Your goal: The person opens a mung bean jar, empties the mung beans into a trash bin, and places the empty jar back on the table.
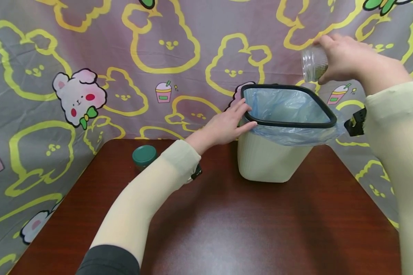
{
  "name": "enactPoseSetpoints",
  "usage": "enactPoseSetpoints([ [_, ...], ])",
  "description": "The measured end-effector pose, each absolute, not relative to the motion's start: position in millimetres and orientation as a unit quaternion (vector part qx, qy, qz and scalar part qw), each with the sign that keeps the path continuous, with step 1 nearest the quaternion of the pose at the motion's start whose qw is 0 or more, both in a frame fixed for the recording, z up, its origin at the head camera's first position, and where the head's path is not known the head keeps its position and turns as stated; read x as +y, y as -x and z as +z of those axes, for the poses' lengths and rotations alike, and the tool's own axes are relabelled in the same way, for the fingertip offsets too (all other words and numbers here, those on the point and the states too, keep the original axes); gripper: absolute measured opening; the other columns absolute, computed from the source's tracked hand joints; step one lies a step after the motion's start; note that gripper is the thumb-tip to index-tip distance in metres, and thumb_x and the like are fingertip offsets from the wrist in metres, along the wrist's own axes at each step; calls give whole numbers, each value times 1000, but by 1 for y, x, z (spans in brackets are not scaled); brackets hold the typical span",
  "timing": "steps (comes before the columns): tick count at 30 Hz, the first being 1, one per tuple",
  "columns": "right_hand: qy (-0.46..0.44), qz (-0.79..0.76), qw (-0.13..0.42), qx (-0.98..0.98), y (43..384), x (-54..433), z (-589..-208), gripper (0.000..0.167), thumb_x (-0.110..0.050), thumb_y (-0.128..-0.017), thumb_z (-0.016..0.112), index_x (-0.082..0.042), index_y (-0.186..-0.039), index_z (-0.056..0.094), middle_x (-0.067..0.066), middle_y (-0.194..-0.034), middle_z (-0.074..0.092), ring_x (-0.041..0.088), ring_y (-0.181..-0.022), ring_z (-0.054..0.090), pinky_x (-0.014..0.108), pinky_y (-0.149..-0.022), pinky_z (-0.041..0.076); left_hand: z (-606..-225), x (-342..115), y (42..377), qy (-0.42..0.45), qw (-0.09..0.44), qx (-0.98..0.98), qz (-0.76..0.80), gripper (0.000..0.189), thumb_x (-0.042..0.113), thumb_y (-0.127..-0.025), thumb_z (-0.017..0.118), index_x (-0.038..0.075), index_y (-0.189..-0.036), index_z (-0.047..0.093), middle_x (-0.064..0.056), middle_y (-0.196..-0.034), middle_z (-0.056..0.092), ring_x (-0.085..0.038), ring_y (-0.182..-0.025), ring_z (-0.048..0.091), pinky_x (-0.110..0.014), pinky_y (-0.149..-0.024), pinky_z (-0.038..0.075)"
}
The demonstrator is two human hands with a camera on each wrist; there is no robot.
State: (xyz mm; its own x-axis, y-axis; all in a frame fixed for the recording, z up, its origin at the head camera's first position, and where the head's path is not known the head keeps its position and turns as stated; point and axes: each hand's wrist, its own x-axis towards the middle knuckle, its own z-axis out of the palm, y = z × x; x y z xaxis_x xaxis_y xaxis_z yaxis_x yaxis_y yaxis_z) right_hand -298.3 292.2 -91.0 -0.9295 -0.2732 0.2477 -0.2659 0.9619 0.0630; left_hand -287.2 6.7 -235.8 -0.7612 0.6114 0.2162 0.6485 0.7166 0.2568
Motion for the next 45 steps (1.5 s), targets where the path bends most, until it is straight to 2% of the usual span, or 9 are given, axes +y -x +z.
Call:
enactPoseSetpoints([
  [12,-148,-27,142,-978,298,292,-90,96,-1,-67,78,5,-145,24,38,-132,30,55,-113,33,71,-84,34,-236,7,288,341,63,-923,-164,59,58,-99,37,18,-142,38,-6,-161,13,-22,-135,39,-39,-88,48],
  [22,-148,-34,136,-979,298,292,-92,95,1,-65,78,5,-144,26,37,-134,29,55,-114,32,71,-84,34,-236,7,288,342,58,-924,-163,59,59,-99,36,19,-142,37,-4,-161,11,-22,-133,42,-39,-84,49],
  [45,-141,-32,141,-979,295,290,-90,95,-1,-70,78,5,-146,23,37,-135,28,55,-115,31,72,-85,32,-237,5,287,343,61,-922,-166,58,58,-99,36,18,-141,38,-6,-161,12,-23,-131,44,-38,-82,49],
])
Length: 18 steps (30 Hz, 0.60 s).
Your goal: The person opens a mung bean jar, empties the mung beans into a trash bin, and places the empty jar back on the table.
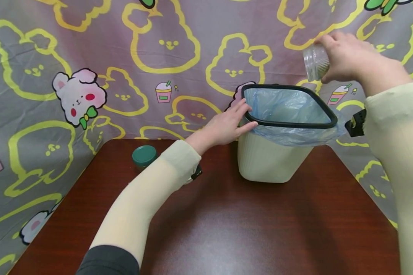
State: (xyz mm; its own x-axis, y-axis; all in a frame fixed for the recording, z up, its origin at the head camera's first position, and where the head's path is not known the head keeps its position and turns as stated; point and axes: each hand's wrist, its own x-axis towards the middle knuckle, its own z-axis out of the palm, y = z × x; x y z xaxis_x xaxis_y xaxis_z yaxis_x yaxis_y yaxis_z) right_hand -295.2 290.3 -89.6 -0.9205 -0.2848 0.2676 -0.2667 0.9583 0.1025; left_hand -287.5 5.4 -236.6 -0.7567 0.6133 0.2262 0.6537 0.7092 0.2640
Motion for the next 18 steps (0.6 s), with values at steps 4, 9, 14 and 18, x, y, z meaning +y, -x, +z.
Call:
enactPoseSetpoints([
  [4,-140,-33,138,-980,294,291,-90,94,-2,-69,78,5,-145,23,37,-134,28,55,-113,32,72,-84,32,-238,6,288,343,60,-923,-165,58,58,-99,36,18,-142,38,-6,-161,12,-23,-130,45,-38,-79,49],
  [9,-144,-31,139,-979,295,292,-92,94,-3,-68,79,6,-145,24,37,-132,30,55,-111,34,72,-83,33,-237,6,287,342,61,-923,-165,59,58,-99,36,19,-142,37,-5,-161,12,-23,-127,47,-37,-76,49],
  [14,-145,-48,129,-980,297,292,-94,94,0,-66,79,5,-144,26,37,-133,29,55,-114,31,73,-84,33,-237,6,288,342,63,-923,-164,60,58,-99,37,18,-143,37,-6,-161,12,-24,-127,48,-37,-77,50],
  [18,-144,-40,127,-981,296,292,-94,94,-1,-66,79,6,-144,25,37,-133,30,55,-113,32,72,-83,34,-237,6,288,342,63,-923,-163,60,58,-99,36,18,-143,37,-6,-161,12,-24,-128,47,-37,-76,50],
])
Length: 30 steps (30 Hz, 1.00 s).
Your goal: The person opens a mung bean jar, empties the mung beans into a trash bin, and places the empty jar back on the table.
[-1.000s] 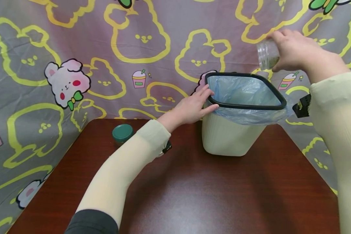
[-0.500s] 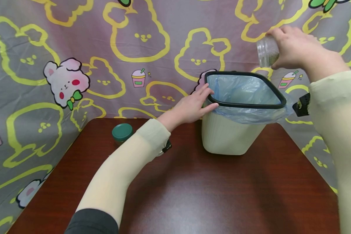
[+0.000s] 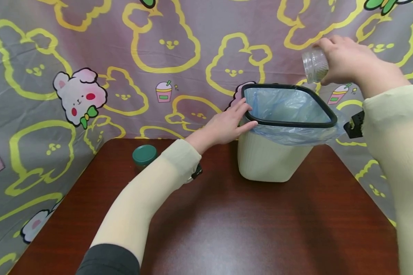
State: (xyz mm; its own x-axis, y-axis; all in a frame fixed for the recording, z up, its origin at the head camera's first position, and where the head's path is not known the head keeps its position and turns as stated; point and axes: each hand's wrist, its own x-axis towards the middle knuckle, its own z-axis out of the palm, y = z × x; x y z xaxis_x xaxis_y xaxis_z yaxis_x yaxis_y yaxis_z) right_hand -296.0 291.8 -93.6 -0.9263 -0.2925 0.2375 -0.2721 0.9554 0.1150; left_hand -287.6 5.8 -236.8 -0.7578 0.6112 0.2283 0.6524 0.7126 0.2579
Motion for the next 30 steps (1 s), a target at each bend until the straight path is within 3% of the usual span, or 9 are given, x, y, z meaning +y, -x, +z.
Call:
enactPoseSetpoints([
  [8,-151,-38,148,-977,295,291,-92,92,-1,-67,78,6,-143,26,37,-131,31,55,-111,34,71,-82,34,-238,6,288,342,65,-923,-162,59,58,-99,37,18,-142,38,-6,-161,13,-24,-126,49,-36,-76,50],
  [17,-152,-51,150,-976,296,291,-94,93,4,-66,77,7,-143,25,38,-131,30,54,-113,32,71,-87,33,-238,6,288,344,63,-923,-162,58,58,-99,36,19,-142,37,-6,-161,12,-25,-123,51,-37,-78,49],
  [30,-144,-57,144,-977,299,288,-91,96,3,-67,77,3,-146,23,38,-133,29,54,-115,29,72,-87,33,-238,5,289,346,65,-921,-167,58,58,-99,37,18,-141,38,-6,-161,13,-24,-124,51,-37,-77,49],
])
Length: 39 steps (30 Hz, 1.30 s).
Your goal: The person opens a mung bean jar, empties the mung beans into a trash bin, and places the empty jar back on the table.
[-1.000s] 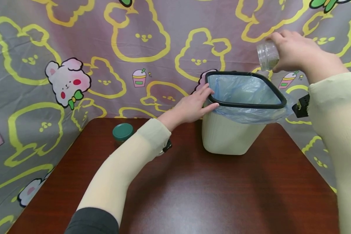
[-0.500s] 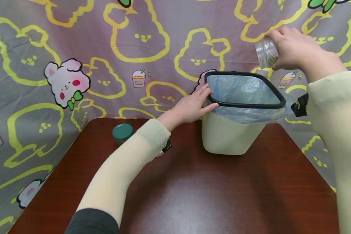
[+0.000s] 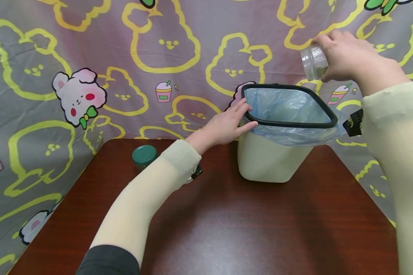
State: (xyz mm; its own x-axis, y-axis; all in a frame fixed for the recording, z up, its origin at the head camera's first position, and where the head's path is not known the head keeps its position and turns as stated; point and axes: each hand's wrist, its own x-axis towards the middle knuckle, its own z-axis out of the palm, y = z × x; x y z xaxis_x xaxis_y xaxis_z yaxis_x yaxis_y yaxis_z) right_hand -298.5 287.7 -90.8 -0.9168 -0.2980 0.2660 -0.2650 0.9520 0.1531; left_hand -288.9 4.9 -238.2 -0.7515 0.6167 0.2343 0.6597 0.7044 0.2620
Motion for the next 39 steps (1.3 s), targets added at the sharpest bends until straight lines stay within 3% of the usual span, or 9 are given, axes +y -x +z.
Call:
enactPoseSetpoints([
  [14,-146,-54,152,-976,299,288,-91,96,4,-68,77,1,-147,24,37,-135,28,54,-118,26,72,-87,32,-238,5,288,343,58,-922,-167,58,58,-99,36,19,-142,37,-6,-161,11,-23,-115,56,-35,-72,48],
  [27,-155,-60,165,-972,299,291,-89,96,7,-66,77,0,-147,25,36,-136,29,54,-118,26,73,-89,31,-237,5,288,343,62,-923,-165,58,58,-99,35,20,-142,37,-6,-161,11,-24,-129,46,-36,-77,49],
  [39,-158,-61,165,-972,296,288,-89,97,10,-66,76,0,-148,26,36,-137,28,53,-119,25,73,-92,29,-237,5,288,343,60,-923,-163,58,58,-99,36,19,-142,37,-6,-161,12,-24,-128,47,-37,-78,49],
])
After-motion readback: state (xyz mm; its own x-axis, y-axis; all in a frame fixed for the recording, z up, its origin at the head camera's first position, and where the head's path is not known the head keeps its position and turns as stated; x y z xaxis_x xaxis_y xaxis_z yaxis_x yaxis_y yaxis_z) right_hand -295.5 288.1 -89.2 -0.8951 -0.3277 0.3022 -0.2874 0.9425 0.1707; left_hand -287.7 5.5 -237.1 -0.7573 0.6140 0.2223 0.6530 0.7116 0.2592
